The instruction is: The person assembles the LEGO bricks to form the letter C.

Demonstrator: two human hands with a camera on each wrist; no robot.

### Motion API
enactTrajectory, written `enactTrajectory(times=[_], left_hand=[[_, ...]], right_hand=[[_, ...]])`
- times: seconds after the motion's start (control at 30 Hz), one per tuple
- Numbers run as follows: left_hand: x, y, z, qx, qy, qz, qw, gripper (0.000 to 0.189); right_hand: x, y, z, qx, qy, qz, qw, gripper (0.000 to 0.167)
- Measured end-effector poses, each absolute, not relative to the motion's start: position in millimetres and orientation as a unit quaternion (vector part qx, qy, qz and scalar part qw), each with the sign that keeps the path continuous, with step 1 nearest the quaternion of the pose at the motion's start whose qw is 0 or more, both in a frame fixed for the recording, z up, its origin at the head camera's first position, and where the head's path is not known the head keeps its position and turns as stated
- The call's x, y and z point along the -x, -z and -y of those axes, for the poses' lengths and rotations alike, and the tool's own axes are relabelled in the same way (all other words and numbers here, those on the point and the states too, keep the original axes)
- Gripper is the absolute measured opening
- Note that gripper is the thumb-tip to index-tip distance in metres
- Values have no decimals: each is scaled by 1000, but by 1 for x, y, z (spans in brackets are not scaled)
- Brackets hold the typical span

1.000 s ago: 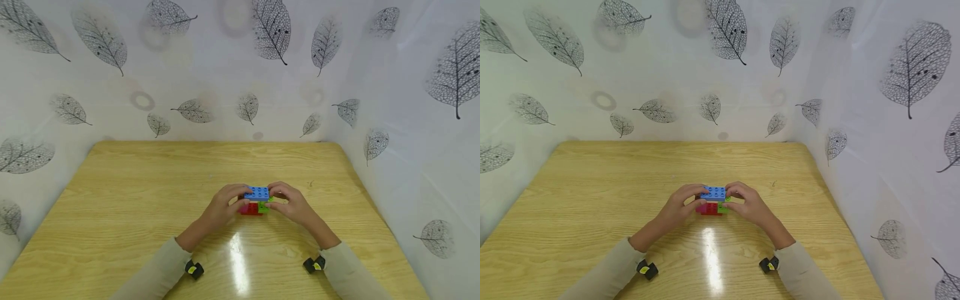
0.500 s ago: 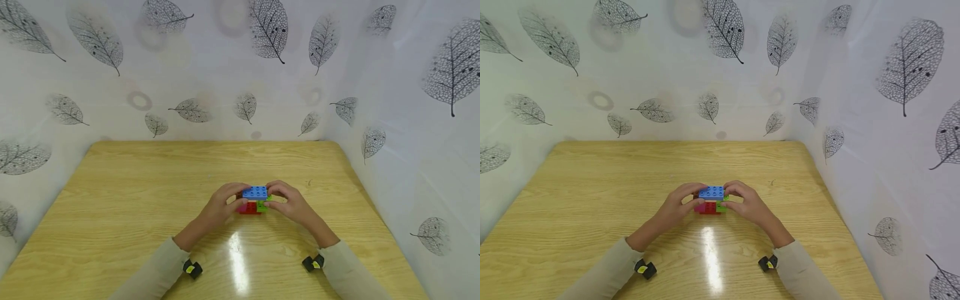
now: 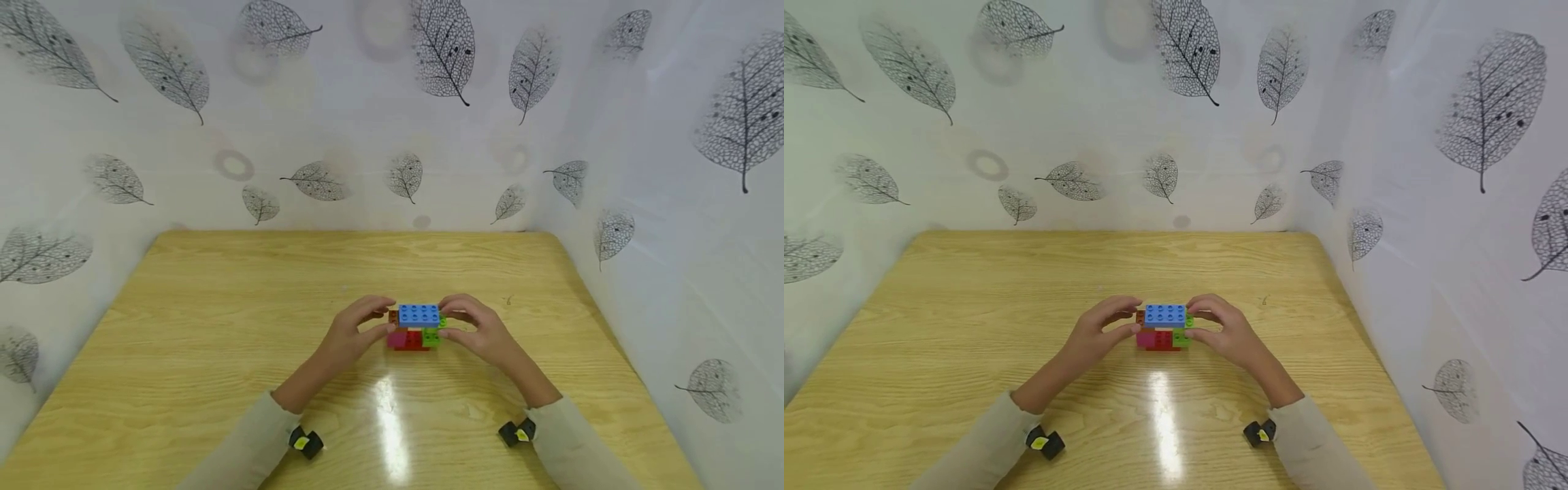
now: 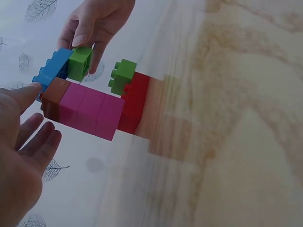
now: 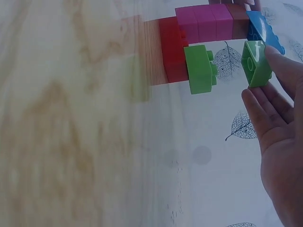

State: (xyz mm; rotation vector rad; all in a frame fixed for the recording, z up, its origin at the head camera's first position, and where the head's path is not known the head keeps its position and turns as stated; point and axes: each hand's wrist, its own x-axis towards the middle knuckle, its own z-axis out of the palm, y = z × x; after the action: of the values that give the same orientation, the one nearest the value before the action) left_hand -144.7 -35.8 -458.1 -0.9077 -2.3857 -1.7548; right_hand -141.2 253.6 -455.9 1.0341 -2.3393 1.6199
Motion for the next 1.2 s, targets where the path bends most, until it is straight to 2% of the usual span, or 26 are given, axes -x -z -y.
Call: enactTrajectory(times=[0.3, 0.6, 0.87, 1.2], left_hand=[[141, 466, 39, 272, 591, 760, -4, 24], [139, 464, 38, 272, 606, 747, 0, 22], [141, 465, 44, 223, 620, 752, -17, 19], [154, 464, 62, 152, 615, 771, -58, 25]], right_hand=[[140, 457, -257, -353, -527, 769, 79, 35], [141, 459, -255, -344, -534, 768, 77, 30], [144, 450, -244, -264, -548, 793, -7, 19], [166, 443, -227, -216, -545, 807, -74, 26]])
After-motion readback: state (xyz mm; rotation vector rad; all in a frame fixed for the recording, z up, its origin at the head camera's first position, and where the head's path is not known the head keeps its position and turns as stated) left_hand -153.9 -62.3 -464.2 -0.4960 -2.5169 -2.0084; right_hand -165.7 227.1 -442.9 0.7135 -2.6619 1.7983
